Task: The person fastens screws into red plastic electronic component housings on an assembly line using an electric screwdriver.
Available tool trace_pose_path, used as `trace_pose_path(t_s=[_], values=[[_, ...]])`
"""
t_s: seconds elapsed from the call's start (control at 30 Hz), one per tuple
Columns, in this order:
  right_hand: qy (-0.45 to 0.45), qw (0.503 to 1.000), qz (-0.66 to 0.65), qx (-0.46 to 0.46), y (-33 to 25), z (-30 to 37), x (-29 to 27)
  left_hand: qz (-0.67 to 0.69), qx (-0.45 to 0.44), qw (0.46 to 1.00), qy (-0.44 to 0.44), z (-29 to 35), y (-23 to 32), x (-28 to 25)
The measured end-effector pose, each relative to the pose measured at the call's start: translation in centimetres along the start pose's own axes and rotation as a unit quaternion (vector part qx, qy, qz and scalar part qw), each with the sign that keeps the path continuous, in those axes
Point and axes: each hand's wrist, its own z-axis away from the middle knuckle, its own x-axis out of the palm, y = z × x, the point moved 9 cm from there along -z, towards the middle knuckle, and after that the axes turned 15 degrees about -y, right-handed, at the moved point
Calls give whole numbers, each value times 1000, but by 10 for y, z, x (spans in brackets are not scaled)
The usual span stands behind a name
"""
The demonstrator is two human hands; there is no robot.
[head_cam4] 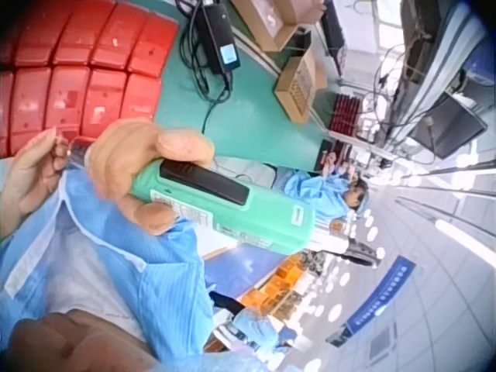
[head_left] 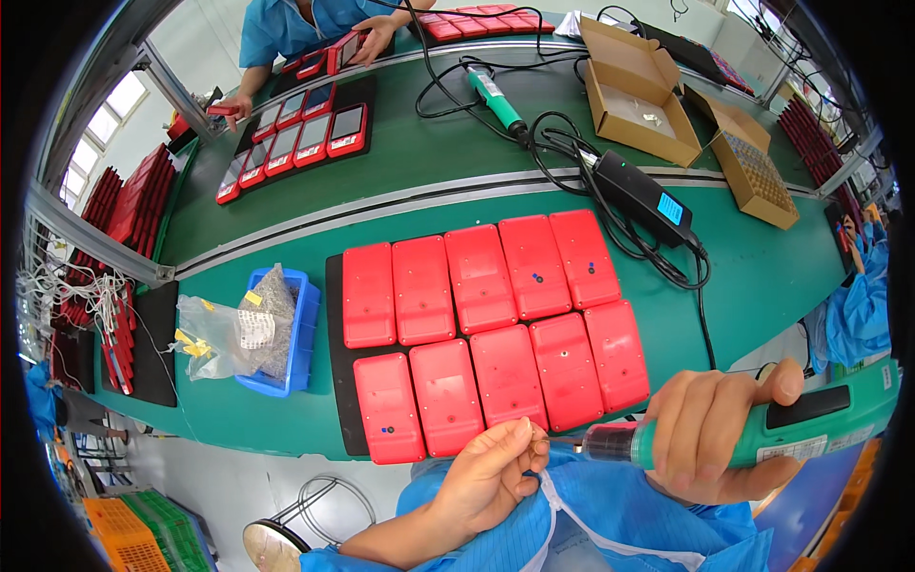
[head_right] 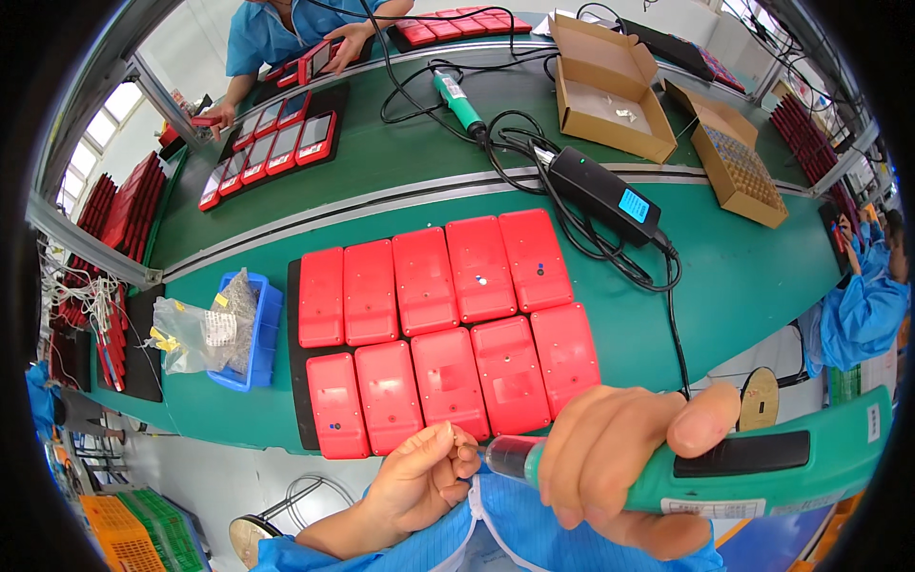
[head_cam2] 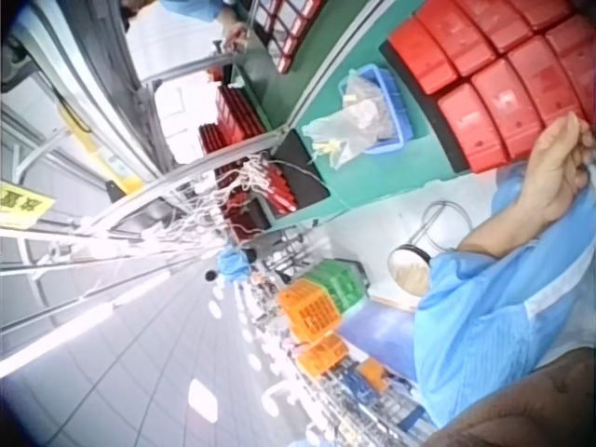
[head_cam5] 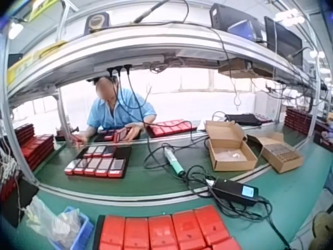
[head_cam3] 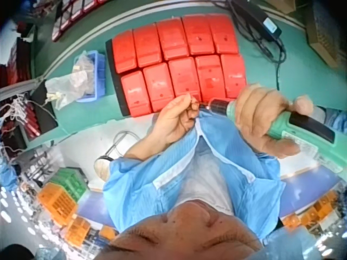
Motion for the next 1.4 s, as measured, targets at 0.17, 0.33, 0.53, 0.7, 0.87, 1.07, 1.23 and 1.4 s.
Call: trace_pose_path(t_s=[0.17, 0.33, 0.53, 0.7, 0.87, 1.07, 1.23, 1.4], values=[[-16, 999, 43, 1, 0, -11, 4, -9, -9, 1000, -11, -1, -2, -1], [-27, 998, 57, 14, 3, -10, 8, -17, -19, 1000, -10, -2, -4, -1], [-85, 995, 34, 45, 4, -11, 7, -7, -41, 999, 25, -3, -8, -2], [-216, 970, 18, 115, 6, -13, 11, -13, -64, 998, 0, -9, -16, 5], [-181, 978, -22, 102, 5, -8, 7, -4, -52, 998, -23, -13, -16, 6], [-216, 972, -8, 88, -1, -4, 8, 23, -72, 997, -24, -13, -28, 4], [-173, 982, -51, 57, -7, -7, -2, -160, -30, 986, -33, 0, -12, 9], [-29, 991, 78, 103, 16, 2, -14, -877, 243, 415, -11, 32, 39, 54]])
